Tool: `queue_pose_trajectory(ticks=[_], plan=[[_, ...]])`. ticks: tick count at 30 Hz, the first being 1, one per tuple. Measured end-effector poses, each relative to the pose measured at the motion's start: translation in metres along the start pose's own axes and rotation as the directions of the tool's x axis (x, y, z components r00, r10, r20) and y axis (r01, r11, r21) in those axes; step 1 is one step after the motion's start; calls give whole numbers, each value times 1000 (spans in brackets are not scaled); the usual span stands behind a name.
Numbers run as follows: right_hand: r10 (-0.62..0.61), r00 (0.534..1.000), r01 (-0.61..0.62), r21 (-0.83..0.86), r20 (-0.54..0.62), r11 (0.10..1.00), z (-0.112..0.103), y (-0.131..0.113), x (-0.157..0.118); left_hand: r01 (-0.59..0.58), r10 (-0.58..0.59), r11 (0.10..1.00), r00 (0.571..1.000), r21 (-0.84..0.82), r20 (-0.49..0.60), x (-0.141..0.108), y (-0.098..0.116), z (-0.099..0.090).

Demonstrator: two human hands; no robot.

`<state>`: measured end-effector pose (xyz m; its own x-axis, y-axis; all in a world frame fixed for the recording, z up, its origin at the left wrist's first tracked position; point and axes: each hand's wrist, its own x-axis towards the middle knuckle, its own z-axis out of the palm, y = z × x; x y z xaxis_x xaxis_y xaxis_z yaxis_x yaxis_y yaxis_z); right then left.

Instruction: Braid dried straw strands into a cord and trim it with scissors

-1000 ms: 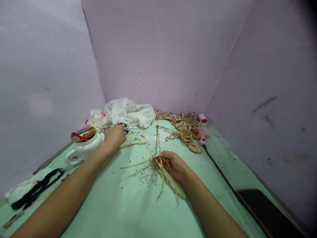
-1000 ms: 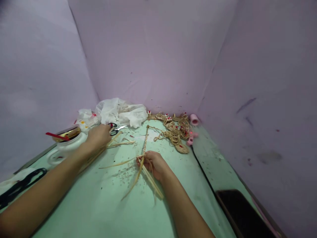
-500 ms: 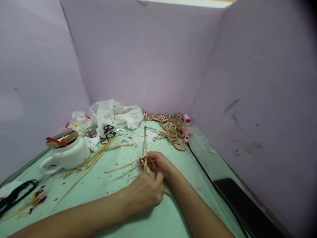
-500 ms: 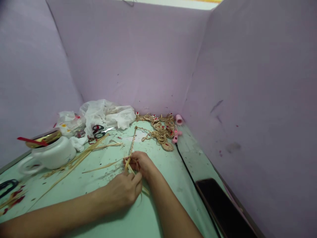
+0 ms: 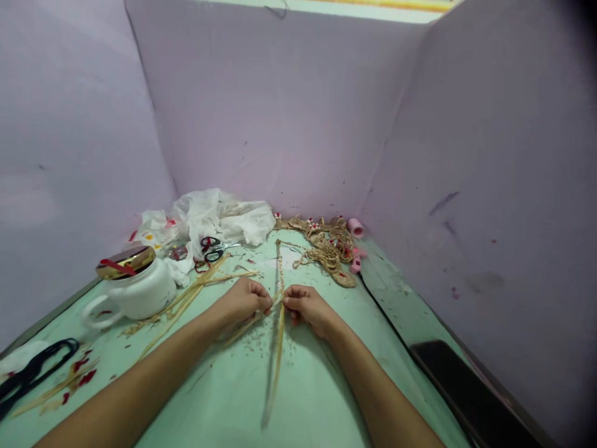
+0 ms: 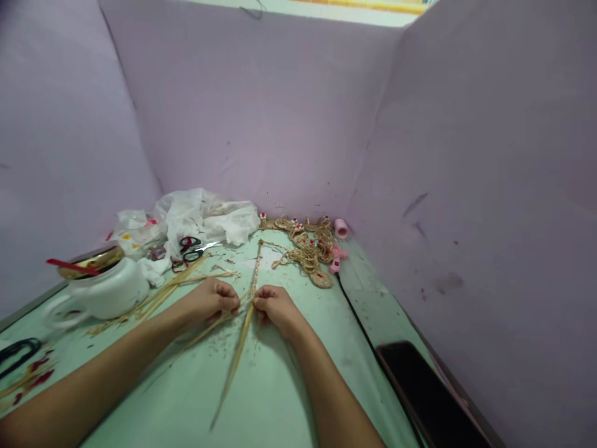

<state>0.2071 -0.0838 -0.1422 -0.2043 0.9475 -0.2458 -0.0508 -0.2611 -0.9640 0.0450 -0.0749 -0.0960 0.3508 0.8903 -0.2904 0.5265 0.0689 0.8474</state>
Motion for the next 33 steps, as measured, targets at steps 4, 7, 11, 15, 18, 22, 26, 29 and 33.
queue_pose_trajectory(ticks=[4,7,11,15,18,22,26,29,33], plan=[[14,1000,-14,-15,0,1000,-2,-2,-1,-19,20,1000,998,9,-66,6,-17,9],[26,1000,-26,-1,-16,1000,-1,-4,-3,-31,35,998,997,55,-71,7,-21,9],[30,999,-30,-5,-39,1000,1,-5,-4,-102,106,992,992,72,-64,12,-22,12],[20,1000,-20,-18,-24,1000,1,-4,-3,-187,191,981,973,46,-128,19,-22,17],[20,1000,-20,-38,-21,999,1,-5,-3,-204,207,978,969,41,-138,21,-23,19],[33,999,-35,-32,-34,999,3,-7,-4,-146,152,988,979,55,-139,17,-22,20],[24,999,-25,-22,-42,999,2,-5,-3,-45,39,998,993,-48,-115,12,-15,21],[5,999,-6,-23,-37,1000,1,-3,-2,22,-33,993,996,-117,-89,13,-14,22],[-18,998,15,-60,-53,998,2,-1,-1,43,-57,987,994,-153,-89,20,-16,22]])
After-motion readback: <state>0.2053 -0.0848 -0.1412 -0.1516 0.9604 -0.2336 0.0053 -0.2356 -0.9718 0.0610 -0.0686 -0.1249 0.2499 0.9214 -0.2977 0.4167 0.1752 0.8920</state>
